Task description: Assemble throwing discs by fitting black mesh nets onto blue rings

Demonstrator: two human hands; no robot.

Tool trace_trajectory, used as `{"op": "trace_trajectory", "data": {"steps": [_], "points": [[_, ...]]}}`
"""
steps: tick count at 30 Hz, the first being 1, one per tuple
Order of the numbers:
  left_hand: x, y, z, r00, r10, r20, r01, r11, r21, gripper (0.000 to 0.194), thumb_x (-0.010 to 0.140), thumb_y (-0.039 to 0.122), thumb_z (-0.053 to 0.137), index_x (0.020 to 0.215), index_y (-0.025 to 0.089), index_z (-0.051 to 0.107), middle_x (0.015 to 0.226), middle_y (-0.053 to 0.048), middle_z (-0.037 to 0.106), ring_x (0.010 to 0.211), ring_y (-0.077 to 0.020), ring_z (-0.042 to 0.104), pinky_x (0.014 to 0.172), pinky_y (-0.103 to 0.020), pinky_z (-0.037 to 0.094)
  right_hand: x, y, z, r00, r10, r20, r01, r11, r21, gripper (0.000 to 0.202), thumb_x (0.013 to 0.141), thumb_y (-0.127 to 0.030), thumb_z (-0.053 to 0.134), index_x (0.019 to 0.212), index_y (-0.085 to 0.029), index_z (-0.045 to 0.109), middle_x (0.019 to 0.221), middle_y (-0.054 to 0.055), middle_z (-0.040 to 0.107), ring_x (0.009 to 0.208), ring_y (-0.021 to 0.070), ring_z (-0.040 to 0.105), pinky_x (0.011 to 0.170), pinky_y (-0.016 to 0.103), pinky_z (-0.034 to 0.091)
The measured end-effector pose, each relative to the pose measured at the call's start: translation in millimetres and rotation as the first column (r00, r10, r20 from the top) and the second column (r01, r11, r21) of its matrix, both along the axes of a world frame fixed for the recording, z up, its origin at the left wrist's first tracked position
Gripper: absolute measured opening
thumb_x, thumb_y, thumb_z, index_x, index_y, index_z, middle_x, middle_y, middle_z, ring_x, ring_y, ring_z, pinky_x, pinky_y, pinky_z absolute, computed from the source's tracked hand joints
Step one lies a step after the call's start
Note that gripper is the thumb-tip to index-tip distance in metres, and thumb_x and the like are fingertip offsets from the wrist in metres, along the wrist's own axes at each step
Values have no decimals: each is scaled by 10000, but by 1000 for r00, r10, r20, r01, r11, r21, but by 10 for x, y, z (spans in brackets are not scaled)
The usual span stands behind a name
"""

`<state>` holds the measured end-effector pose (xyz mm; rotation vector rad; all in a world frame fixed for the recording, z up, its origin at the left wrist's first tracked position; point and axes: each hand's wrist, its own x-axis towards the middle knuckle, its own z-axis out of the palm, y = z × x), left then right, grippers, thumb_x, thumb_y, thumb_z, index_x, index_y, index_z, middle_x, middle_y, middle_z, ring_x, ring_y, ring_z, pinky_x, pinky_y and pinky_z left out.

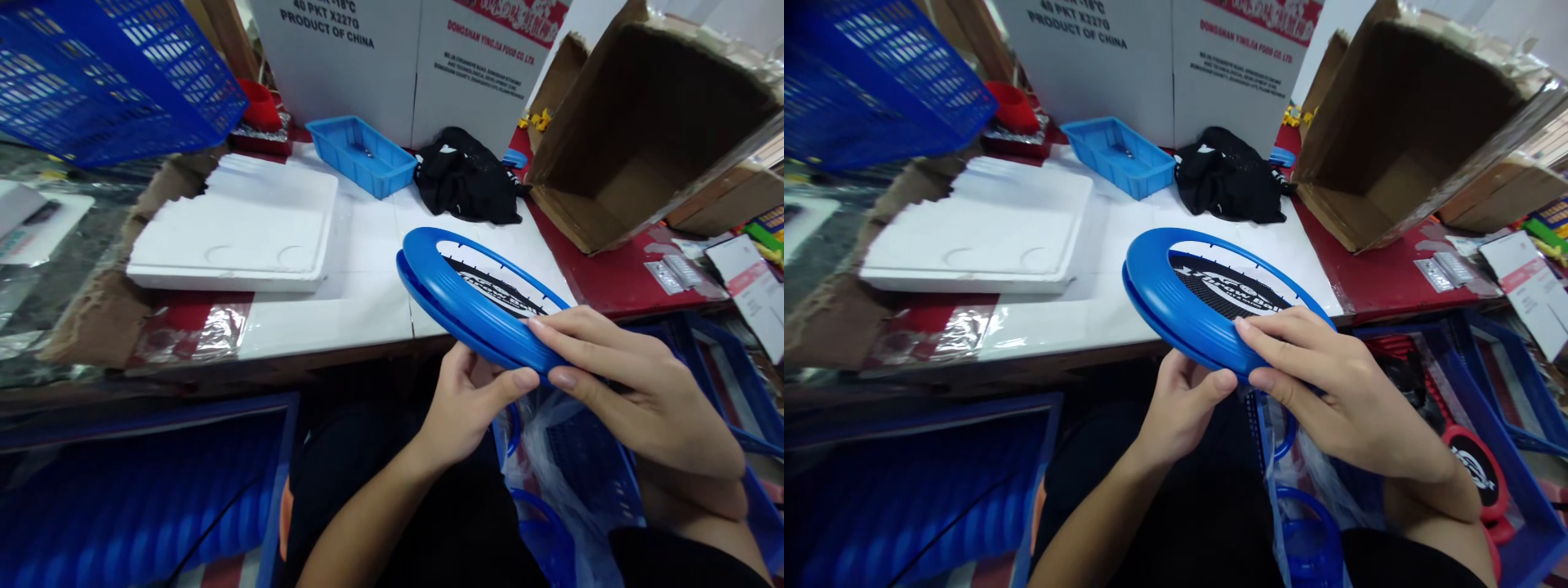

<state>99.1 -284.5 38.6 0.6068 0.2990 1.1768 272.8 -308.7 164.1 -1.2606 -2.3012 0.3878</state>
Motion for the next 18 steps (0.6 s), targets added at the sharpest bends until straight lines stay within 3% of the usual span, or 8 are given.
{"op": "trace_trajectory", "data": {"steps": [7,12,15,18], "points": [[-13,-1,21,1000,4,14,-4,1000,-19,514,845,423,1011,1253,191,801,1318,-137,828,1223,-360,801,1087,-517,653,5,0,-2,1000,4,18,-4,1000,-29,542,1081,-184,691,1603,-329,670,1513,91,749,1356,312,725,1111,479,663],[-85,-41,-3,1000,27,-10,-27,999,-36,404,893,413,973,1176,191,789,1261,-111,833,1254,-322,782,1114,-461,644,-98,11,-76,998,33,45,-36,997,62,551,1088,-174,670,1623,-305,645,1477,107,768,1327,315,732,1096,512,673],[-134,-60,-3,999,6,-37,-11,991,-131,429,874,477,980,1105,171,788,1055,-79,822,963,-225,799,842,-325,687,-179,20,-289,993,69,92,-85,981,175,598,1079,-129,654,1664,-237,593,1455,149,778,1295,330,738,1069,552,685],[-159,-57,-52,998,47,-39,-56,954,-294,508,790,545,1026,925,150,736,826,-4,718,680,-106,665,612,-212,594,-243,18,-671,979,100,179,-149,946,286,643,1060,-85,635,1692,-153,542,1496,211,755,1347,384,732,1037,593,699]]}}
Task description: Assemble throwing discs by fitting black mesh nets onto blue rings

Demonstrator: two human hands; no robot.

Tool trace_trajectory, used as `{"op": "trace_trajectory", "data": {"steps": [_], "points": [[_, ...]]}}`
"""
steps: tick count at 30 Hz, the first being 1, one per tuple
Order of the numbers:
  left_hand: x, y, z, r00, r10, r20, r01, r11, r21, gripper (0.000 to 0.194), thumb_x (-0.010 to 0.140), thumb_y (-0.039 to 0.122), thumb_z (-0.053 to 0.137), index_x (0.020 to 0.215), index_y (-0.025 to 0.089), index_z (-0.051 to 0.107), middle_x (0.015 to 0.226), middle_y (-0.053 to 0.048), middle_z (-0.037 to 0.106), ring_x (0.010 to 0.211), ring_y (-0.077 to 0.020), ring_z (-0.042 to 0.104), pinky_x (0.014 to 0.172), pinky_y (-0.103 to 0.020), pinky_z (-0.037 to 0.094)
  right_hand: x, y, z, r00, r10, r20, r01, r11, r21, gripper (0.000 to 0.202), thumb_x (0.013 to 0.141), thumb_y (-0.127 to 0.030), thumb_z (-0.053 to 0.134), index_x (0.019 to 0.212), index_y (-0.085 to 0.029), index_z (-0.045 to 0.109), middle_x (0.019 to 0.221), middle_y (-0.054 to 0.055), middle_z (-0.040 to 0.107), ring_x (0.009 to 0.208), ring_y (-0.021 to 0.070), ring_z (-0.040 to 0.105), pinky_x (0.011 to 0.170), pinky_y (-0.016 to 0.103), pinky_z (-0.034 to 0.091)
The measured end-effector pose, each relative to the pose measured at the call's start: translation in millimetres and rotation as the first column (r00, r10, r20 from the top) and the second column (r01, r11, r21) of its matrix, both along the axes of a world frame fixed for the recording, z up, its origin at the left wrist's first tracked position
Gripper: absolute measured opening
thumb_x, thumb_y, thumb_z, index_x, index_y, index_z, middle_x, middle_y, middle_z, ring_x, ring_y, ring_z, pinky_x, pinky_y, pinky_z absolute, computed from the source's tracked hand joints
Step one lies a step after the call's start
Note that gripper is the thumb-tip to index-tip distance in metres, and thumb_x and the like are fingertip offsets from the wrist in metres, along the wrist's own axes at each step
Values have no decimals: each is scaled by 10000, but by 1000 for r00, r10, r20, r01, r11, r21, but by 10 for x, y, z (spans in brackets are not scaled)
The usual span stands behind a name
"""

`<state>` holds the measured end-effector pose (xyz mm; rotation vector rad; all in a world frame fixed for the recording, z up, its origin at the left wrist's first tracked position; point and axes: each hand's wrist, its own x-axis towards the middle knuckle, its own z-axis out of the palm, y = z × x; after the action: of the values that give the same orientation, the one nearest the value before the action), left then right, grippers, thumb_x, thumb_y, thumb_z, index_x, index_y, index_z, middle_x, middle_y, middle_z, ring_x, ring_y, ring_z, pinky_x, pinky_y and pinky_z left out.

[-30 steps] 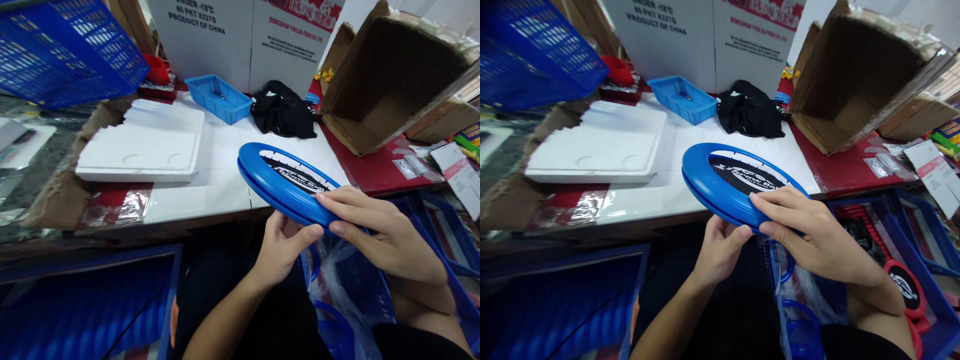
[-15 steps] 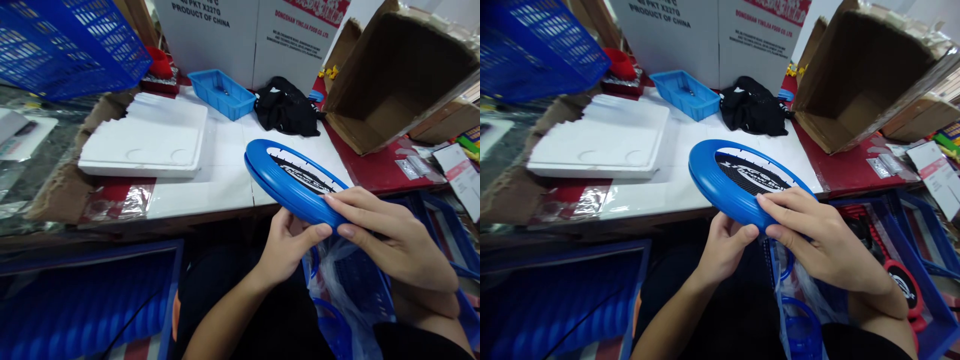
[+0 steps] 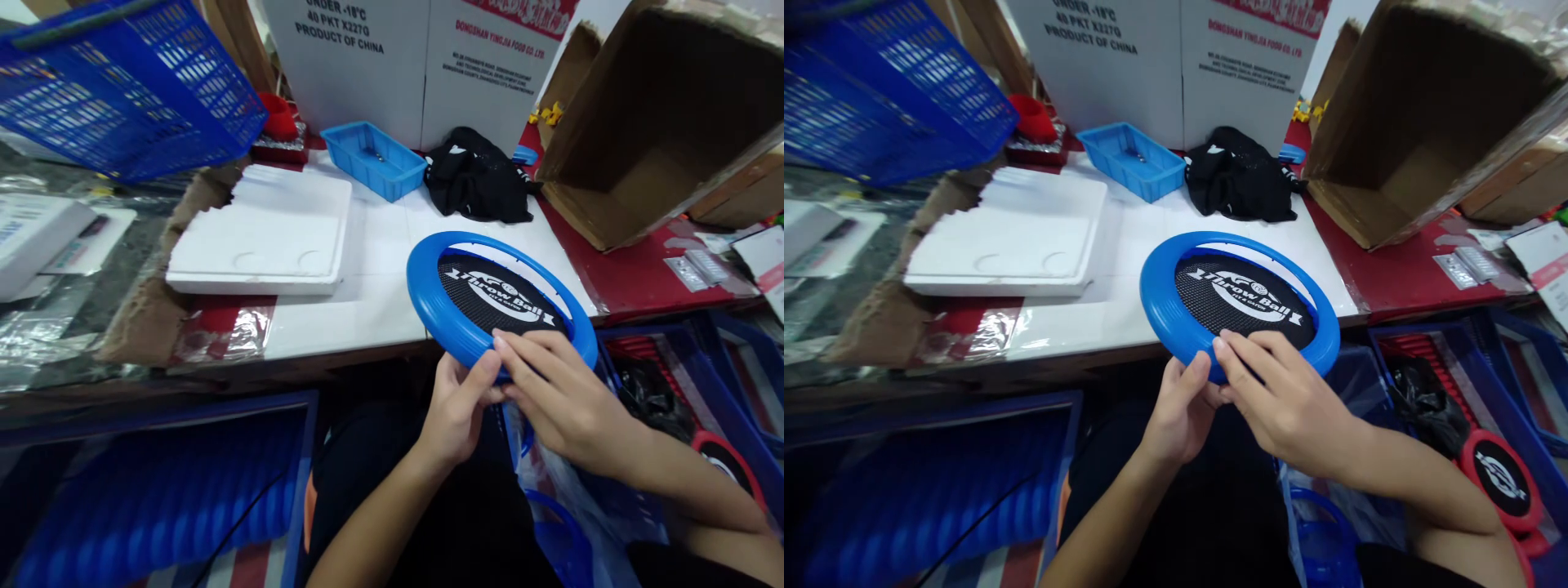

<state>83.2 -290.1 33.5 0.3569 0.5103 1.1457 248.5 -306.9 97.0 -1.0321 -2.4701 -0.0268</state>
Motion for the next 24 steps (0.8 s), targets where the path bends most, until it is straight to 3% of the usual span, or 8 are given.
{"op": "trace_trajectory", "data": {"steps": [3,7,14,18,20,22,24], "points": [[-2,24,-131,996,79,-45,-85,982,-167,606,698,579,1067,802,152,649,710,53,612,578,-58,560,517,-163,499,-58,-17,-434,994,-37,104,30,997,67,615,1065,-120,654,1673,-115,564,1608,253,662,1377,420,733,1052,599,699],[2,54,-372,981,121,-153,-164,936,-312,607,674,535,1086,780,154,626,710,52,623,609,-75,610,495,-156,452,-113,-36,-868,989,-68,134,51,991,124,515,1073,-122,653,1588,-119,658,1579,233,685,1343,384,768,1035,516,714],[-55,-33,-721,964,108,-243,-206,882,-424,495,645,420,1106,868,148,757,854,-4,768,787,-140,741,678,-221,590,-75,-43,-1327,997,-23,71,11,987,163,413,1055,-194,705,1464,-157,740,1479,171,775,1248,315,816,1045,486,690],[-128,-109,-820,946,137,-293,-259,862,-436,426,669,328,1087,876,171,749,813,19,756,752,-136,730,724,-238,617,-92,-123,-1564,992,-116,44,103,966,236,345,1044,-374,758,1381,-297,771,1483,104,787,1263,308,800,1112,548,632],[-199,-120,-831,930,169,-326,-305,849,-431,407,688,279,1069,936,191,759,858,13,774,847,-170,776,796,-264,648,-45,-163,-1706,976,-189,-111,213,940,267,281,1053,-451,725,1291,-308,767,1456,114,803,1250,333,797,1157,627,584],[-302,-115,-843,912,184,-365,-342,834,-433,440,707,238,1045,1060,227,783,984,-7,817,1030,-227,814,913,-317,675,69,-187,-1861,865,-330,-379,423,885,197,223,1062,-408,682,1242,-285,731,1500,143,768,1320,358,759,1192,679,541],[-424,-111,-888,896,178,-406,-359,829,-428,524,722,223,1025,1188,273,791,1101,-15,841,1171,-271,807,1012,-372,675,216,-190,-2004,645,-487,-588,573,818,-50,292,1088,-335,623,1371,-270,658,1584,176,690,1433,355,690,1192,661,549]]}}
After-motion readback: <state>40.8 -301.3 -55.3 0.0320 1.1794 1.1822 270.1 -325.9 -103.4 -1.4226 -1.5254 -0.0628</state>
